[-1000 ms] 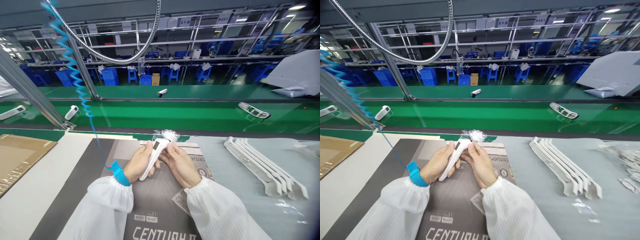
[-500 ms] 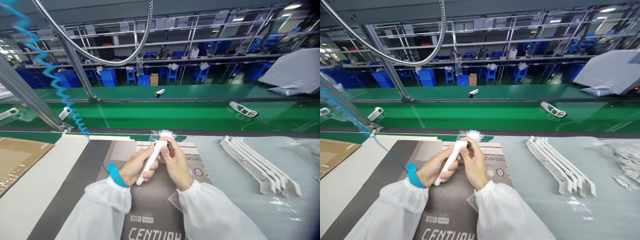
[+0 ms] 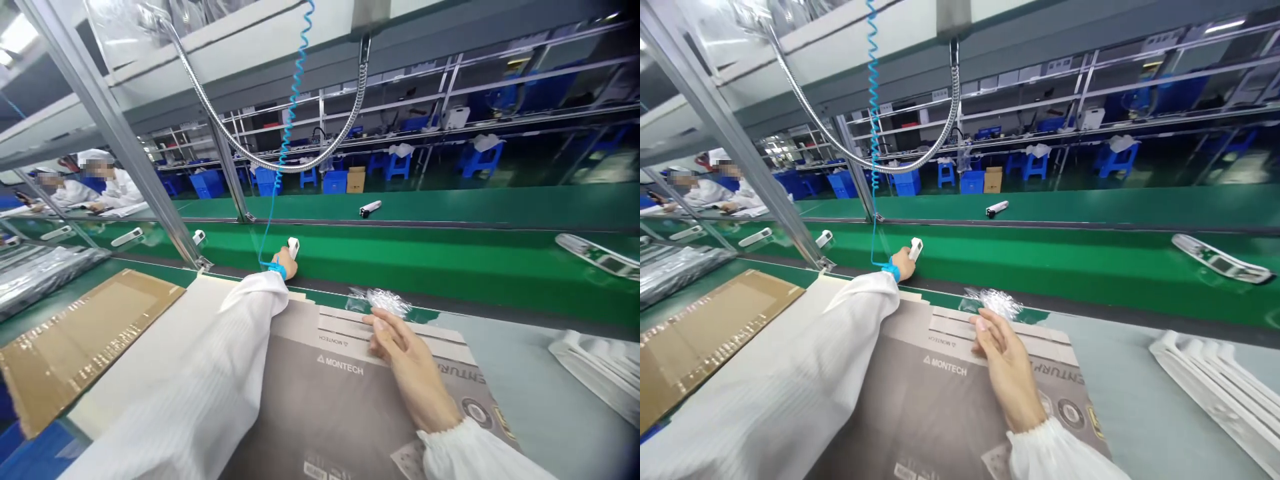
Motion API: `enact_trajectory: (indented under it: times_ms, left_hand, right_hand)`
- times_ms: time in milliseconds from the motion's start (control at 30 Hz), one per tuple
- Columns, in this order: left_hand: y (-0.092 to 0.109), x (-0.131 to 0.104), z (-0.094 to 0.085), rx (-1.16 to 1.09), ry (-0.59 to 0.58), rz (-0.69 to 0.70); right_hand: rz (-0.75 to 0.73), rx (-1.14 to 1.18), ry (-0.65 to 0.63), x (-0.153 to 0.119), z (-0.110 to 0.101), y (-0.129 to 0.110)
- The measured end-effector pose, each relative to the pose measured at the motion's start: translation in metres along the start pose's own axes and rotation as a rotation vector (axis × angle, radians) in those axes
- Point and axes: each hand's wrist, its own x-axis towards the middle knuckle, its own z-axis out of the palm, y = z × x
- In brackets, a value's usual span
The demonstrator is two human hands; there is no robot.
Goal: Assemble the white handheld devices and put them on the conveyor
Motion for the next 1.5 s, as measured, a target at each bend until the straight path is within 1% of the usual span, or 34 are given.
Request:
enact_trajectory:
  times_ms: [67,133,233,300,333,367,433,467,500,533,600,700,800,867,933,1100,1200,1300,1400,1500]
  left_hand:
    - [-0.007,-0.005,0.005,0.061,0.069,0.034]
    - [-0.011,-0.021,0.012,0.096,0.134,0.09]
    - [-0.009,-0.059,0.026,0.094,0.174,0.188]
    - [-0.003,-0.086,0.038,0.066,0.145,0.293]
    - [0.0,-0.098,0.046,0.047,0.099,0.382]
    - [0.004,-0.108,0.053,0.032,0.018,0.498]
    - [0.011,-0.119,0.066,0.013,-0.186,0.728]
    - [0.013,-0.121,0.071,0.007,-0.277,0.808]
    - [0.014,-0.121,0.075,-0.003,-0.338,0.848]
    - [0.014,-0.12,0.078,-0.022,-0.364,0.86]
    - [0.013,-0.116,0.081,-0.086,-0.336,0.845]
    - [0.009,-0.112,0.08,-0.162,-0.215,0.796]
    - [0.009,-0.112,0.077,-0.131,-0.089,0.657]
    - [0.01,-0.112,0.077,-0.071,-0.037,0.547]
    - [0.01,-0.111,0.078,-0.034,-0.002,0.493]
    - [0.011,-0.104,0.086,-0.037,-0.034,0.455]
    - [0.012,-0.102,0.089,-0.043,-0.036,0.452]
    - [0.011,-0.1,0.09,-0.034,0.018,0.49]
    - [0.011,-0.099,0.09,-0.007,0.092,0.521]
    - [0.012,-0.099,0.087,0.015,0.17,0.51]
  right_hand:
    - [0.064,0.074,-0.037,0.001,-0.001,0.0]
    - [0.136,0.147,-0.092,0.0,-0.001,-0.001]
    - [0.209,0.193,-0.161,-0.001,0.001,0.0]
    - [0.217,0.2,-0.188,-0.002,0.003,0.001]
    - [0.214,0.205,-0.194,-0.002,0.003,0.002]
    - [0.209,0.213,-0.198,-0.002,0.003,0.003]
    - [0.208,0.234,-0.201,-0.001,0.002,0.002]
    - [0.213,0.244,-0.203,0.0,0.001,0.001]
    - [0.22,0.253,-0.204,0.001,0.0,-0.001]
    - [0.229,0.261,-0.205,0.003,-0.002,-0.004]
    - [0.243,0.28,-0.186,0.008,-0.008,-0.011]
    - [0.235,0.324,-0.091,0.017,-0.017,-0.019]
    - [0.223,0.342,-0.018,0.022,-0.022,-0.023]
    - [0.223,0.314,-0.02,0.023,-0.021,-0.022]
    - [0.213,0.259,-0.032,0.023,-0.02,-0.02]
    - [0.191,0.11,-0.069,0.023,-0.017,-0.017]
    - [0.19,0.111,-0.088,0.023,-0.018,-0.018]
    - [0.176,0.17,-0.112,0.023,-0.02,-0.017]
    - [0.166,0.24,-0.172,0.024,-0.022,-0.015]
    - [0.169,0.293,-0.201,0.024,-0.023,-0.013]
